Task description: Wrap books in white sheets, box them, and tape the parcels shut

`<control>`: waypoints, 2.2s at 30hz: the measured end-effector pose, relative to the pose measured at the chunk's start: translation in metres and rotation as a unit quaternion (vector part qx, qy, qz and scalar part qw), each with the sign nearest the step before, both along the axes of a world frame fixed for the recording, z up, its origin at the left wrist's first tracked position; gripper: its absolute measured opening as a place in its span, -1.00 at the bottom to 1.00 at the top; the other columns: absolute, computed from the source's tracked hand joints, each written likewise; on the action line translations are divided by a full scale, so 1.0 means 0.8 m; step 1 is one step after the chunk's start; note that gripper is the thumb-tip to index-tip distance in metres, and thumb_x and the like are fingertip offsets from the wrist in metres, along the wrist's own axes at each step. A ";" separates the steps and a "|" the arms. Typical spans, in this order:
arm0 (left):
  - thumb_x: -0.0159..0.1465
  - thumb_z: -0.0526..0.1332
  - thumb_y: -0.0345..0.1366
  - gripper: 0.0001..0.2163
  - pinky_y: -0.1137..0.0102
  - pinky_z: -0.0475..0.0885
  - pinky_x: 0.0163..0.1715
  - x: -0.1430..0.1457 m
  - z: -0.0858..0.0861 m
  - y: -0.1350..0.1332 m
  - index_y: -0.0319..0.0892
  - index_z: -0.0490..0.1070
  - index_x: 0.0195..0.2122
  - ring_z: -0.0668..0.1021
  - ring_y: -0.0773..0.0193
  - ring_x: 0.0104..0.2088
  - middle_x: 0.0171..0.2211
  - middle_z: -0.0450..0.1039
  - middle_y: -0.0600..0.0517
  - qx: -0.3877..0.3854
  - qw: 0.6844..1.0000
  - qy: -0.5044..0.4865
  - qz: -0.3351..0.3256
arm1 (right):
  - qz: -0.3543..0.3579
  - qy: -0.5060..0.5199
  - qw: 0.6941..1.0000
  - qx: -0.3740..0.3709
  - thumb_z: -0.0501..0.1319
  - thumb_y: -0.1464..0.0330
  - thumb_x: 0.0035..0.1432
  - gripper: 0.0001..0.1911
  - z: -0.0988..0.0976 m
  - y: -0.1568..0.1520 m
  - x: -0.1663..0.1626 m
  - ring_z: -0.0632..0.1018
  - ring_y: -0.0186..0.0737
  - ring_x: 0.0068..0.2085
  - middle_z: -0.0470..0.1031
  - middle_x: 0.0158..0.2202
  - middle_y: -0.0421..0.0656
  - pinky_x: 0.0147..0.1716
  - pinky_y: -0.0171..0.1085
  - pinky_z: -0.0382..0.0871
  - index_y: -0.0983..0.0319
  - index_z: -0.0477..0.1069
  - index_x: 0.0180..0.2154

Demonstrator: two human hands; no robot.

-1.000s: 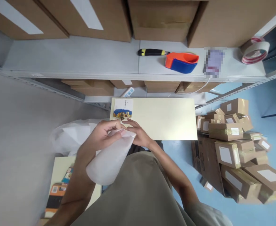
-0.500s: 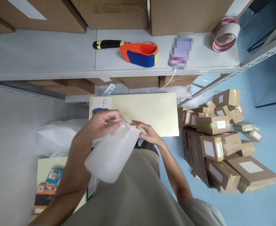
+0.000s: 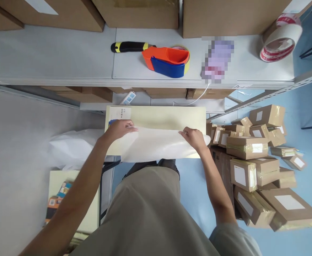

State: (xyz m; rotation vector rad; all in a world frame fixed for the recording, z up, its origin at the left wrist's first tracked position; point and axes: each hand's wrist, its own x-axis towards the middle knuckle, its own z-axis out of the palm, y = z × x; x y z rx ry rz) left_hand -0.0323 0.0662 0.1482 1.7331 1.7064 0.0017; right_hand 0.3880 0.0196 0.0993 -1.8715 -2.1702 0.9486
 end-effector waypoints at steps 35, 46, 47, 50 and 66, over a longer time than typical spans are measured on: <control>0.22 0.48 -0.23 -0.62 0.14 0.51 0.07 -0.175 -0.218 0.014 -0.19 0.58 0.05 0.70 -0.16 0.03 -0.08 0.73 -0.17 -0.083 0.970 -0.006 0.228 | -0.067 -0.111 0.991 -0.018 -0.01 -0.05 0.59 -0.12 -0.208 -0.074 -0.341 -0.22 0.30 0.68 -0.24 0.69 0.21 0.57 0.33 -0.15 0.35 -0.08 0.64; 0.38 0.37 -0.30 -0.61 0.16 0.48 0.19 -0.217 -0.240 -0.015 -0.18 0.43 0.21 0.68 -0.04 0.11 0.00 0.67 -0.18 -0.022 0.966 -0.073 0.246 | -0.016 -0.197 0.980 -0.024 -0.01 0.01 0.60 -0.16 -0.197 -0.078 -0.316 -0.14 0.24 0.68 -0.24 0.68 0.26 0.56 0.27 -0.04 0.38 -0.05 0.63; 0.38 0.37 -0.28 -0.59 0.15 0.47 0.23 -0.224 -0.240 -0.018 -0.17 0.41 0.23 0.65 -0.07 0.16 0.08 0.63 -0.23 0.000 0.965 -0.054 0.258 | -0.017 -0.200 0.979 -0.030 -0.01 0.02 0.61 -0.15 -0.193 -0.076 -0.320 -0.15 0.25 0.68 -0.25 0.68 0.27 0.56 0.29 -0.04 0.40 -0.07 0.63; 0.29 0.47 -0.23 -0.45 0.05 0.39 0.35 -0.247 -0.241 -0.030 -0.21 0.37 0.25 0.51 -0.23 0.32 0.28 0.44 -0.38 0.040 0.955 0.020 0.294 | -0.014 -0.180 0.982 -0.045 0.00 0.05 0.60 -0.16 -0.181 -0.068 -0.351 -0.19 0.28 0.68 -0.28 0.68 0.24 0.56 0.34 -0.08 0.39 -0.12 0.64; 0.24 0.44 -0.09 -0.73 0.22 0.48 -0.05 -0.278 -0.226 -0.031 -0.11 0.54 -0.16 0.68 -0.12 0.00 -0.06 0.70 -0.18 -0.068 0.962 0.041 0.261 | 0.165 -0.018 0.984 -0.068 0.10 0.23 0.52 -0.17 -0.196 -0.088 -0.508 -0.13 0.15 0.68 -0.22 0.69 0.10 0.62 0.13 -0.18 0.40 -0.07 0.63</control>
